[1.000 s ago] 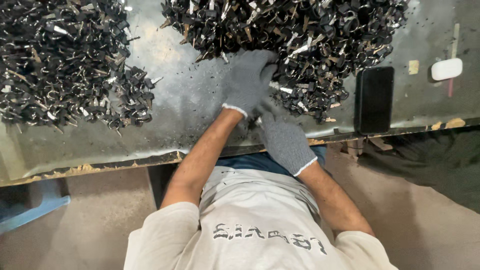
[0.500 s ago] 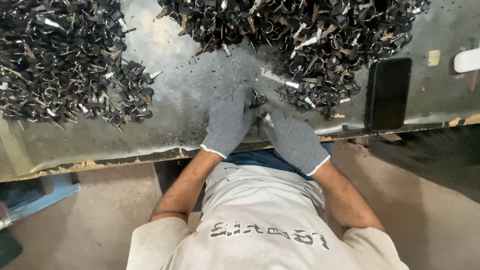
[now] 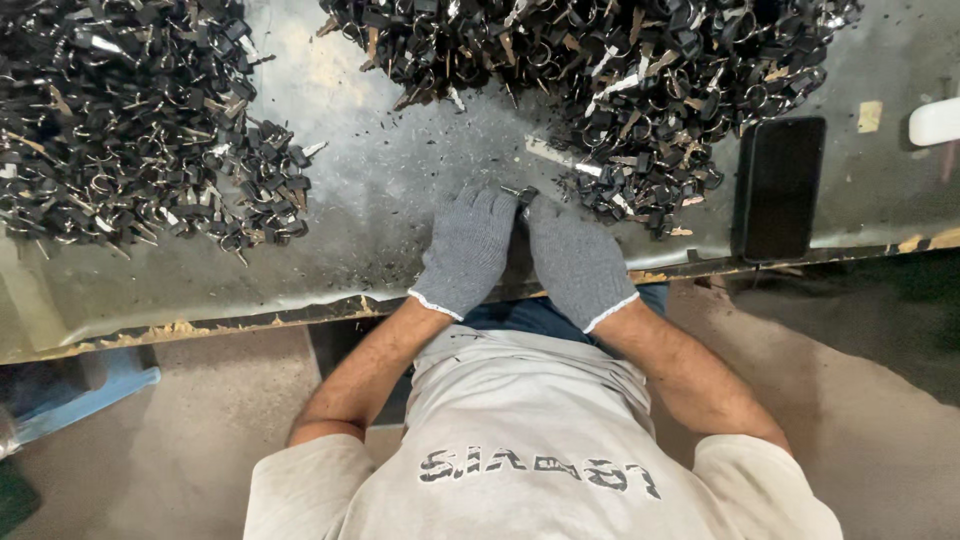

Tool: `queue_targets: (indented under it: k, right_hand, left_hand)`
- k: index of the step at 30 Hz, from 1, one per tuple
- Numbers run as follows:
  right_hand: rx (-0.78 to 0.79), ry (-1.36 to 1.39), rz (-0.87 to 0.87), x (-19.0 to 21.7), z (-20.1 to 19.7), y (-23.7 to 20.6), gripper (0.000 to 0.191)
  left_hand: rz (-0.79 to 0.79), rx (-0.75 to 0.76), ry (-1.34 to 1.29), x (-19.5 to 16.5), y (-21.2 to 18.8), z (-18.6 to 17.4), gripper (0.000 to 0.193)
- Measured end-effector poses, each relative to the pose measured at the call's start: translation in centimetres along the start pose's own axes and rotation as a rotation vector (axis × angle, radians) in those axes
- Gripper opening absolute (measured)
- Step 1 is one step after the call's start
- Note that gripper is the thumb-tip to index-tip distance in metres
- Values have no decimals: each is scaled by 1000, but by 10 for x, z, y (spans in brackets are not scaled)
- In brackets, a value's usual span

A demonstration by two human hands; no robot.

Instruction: The person wearing gray gloves sits at a workbench covered with piles of small black metal parts and sorts through them, picking up individual pieces, turning them over by hand, and setting them back down or aside while working through the pile.

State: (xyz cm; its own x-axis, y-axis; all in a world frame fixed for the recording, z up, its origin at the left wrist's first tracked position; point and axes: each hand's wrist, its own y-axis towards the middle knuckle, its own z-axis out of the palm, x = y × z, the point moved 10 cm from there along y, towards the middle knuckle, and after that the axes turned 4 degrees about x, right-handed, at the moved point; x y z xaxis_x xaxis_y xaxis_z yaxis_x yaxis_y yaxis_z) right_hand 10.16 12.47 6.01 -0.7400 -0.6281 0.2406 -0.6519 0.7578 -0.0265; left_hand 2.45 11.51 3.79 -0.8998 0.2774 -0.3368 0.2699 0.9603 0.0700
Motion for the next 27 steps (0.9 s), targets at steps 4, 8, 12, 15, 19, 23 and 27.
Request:
queue_targets:
  k: [4,8,12,15,19,23,27]
  right_hand:
    - [210,20,190,-20,24,3,11]
    - [167,174,62,-23,16,0,21]
    - [249,257,165,-39,19,-7,40]
    - [177,340,269,-38,16,-6,28]
    - [157,17,188,-23,12,2,17]
    - [180,216,117,-26,13,1,26]
    - [183,-1,69,-24,11,-1,14]
  left_hand:
    - [-3,51,76,-8,-2,-1,33]
    - [-29,-107,-12,-3,1,-28,34]
    - [-82,-102,-186,13,2,-25,23]
    - [-59,-79,-142,9,-4,-15,20]
    - [40,-134,-65,-1,-8,-14,32]
    - [45,-123,-96,2,-6,-14,28]
    - [-6,-110,-139,4,-7,-16,27]
